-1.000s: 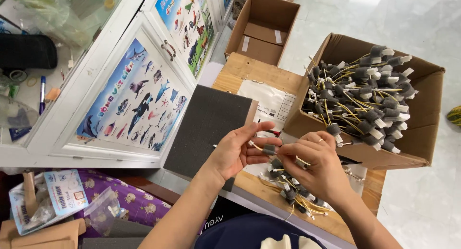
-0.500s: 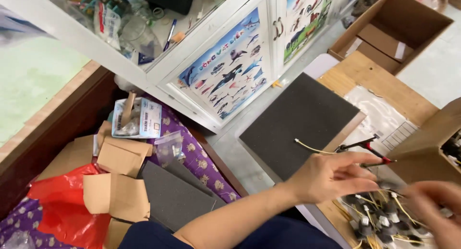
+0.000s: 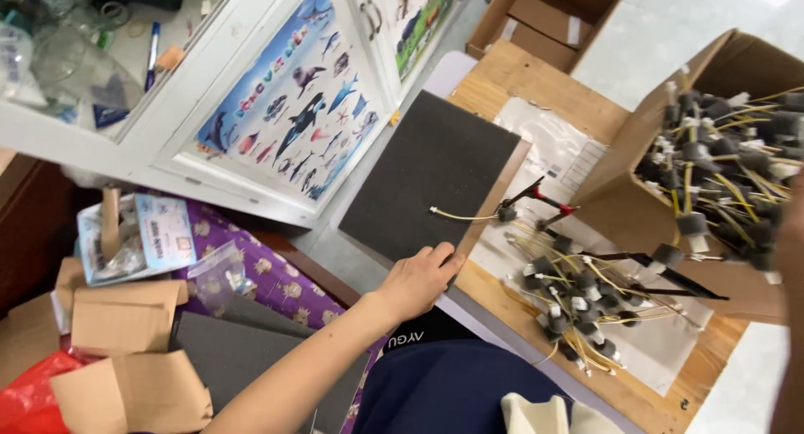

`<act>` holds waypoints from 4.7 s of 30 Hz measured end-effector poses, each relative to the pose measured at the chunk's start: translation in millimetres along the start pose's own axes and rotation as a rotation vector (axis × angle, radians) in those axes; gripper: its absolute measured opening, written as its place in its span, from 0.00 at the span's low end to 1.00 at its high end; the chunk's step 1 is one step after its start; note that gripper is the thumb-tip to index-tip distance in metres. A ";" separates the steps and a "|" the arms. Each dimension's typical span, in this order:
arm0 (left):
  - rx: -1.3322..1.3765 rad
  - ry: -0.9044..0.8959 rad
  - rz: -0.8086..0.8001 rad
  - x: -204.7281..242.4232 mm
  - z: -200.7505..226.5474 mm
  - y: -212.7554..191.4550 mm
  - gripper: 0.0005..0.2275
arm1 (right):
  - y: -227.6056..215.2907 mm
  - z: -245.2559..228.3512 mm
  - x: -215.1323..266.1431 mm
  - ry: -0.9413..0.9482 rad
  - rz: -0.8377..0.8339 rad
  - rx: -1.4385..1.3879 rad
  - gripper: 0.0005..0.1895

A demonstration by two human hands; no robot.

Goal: Wrap foam tape around cable connectors and organize them into boxes.

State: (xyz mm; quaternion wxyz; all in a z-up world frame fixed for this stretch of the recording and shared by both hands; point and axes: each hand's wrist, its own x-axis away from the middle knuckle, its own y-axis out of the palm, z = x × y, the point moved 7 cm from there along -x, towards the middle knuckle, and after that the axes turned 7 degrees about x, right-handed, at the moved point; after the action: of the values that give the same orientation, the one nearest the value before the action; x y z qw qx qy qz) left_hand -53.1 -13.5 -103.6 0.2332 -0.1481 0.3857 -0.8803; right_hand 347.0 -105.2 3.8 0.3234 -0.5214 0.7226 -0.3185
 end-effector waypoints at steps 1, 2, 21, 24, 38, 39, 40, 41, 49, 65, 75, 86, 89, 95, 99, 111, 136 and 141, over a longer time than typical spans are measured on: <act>-0.032 0.002 -0.018 -2.0 0.1 3.9 0.21 | 15.3 -23.8 1.9 -0.028 0.011 0.022 0.12; -0.029 0.018 -0.025 -1.4 -0.2 5.8 0.21 | 22.6 -66.8 -11.8 -0.056 0.021 0.045 0.12; 0.661 -0.249 -0.281 -1.2 9.4 -75.2 0.18 | 138.5 -185.6 -13.3 -0.304 0.111 0.012 0.06; 0.871 -0.327 -0.167 -6.0 7.8 -76.1 0.15 | 101.3 -169.3 -15.2 -0.076 0.201 0.004 0.04; 1.187 -0.153 0.174 -59.4 18.3 -33.6 0.08 | 117.1 -103.7 -20.7 0.070 0.084 0.018 0.16; 1.327 -0.223 0.232 -63.2 11.4 -19.1 0.08 | 122.7 -95.2 -19.8 0.234 -0.035 -0.124 0.19; 1.467 -0.294 0.292 -66.9 5.2 -3.9 0.09 | 129.0 -88.5 -16.2 0.396 -0.155 -0.265 0.23; 1.465 -0.290 0.291 -73.3 8.4 2.1 0.09 | 128.9 -89.6 -18.3 0.396 -0.152 -0.265 0.23; 2.036 -0.501 0.454 -99.0 19.4 57.7 0.08 | 129.1 -87.2 -15.9 0.451 -0.126 -0.203 0.17; 1.796 -0.626 0.527 -119.6 19.4 56.8 0.15 | 119.2 -101.1 -16.8 0.468 -0.149 -0.242 0.19; 1.912 -0.396 -0.100 -112.8 61.9 -23.9 0.34 | 82.2 -126.6 -22.2 0.227 -0.013 -0.287 0.09; 1.477 -0.286 -0.019 -111.8 66.3 -36.7 0.23 | 90.9 -129.9 -1.0 0.337 -0.125 -0.561 0.07; 1.686 -0.321 -0.033 -109.9 59.7 -35.9 0.20 | 79.2 -146.0 -0.4 0.232 -0.149 -0.452 0.06; 1.843 -0.373 -0.135 -97.6 70.1 -35.1 0.20 | 47.8 -171.9 2.0 -0.194 0.186 0.001 0.06; 1.542 -0.201 -0.088 -101.1 59.0 -31.0 0.12 | 54.0 -168.7 0.5 -0.008 0.077 -0.192 0.05; 1.849 -0.238 -0.209 -101.9 92.5 -65.5 0.22 | 46.1 -177.0 5.5 -0.229 0.040 0.071 0.08; 0.773 -0.113 0.369 -89.0 77.8 -77.2 0.26 | -43.0 -16.1 -38.7 0.135 0.315 0.498 0.10; 0.563 -0.246 0.387 -76.0 53.6 -78.0 0.22 | -78.4 -69.9 -15.4 0.116 0.412 0.375 0.13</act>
State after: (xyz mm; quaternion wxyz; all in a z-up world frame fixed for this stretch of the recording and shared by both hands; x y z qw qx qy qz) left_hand 11.8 40.0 -16.1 0.4717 -0.1071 0.1184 -0.8672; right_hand 337.9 -101.6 109.5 0.4301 -0.2754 0.7592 -0.4034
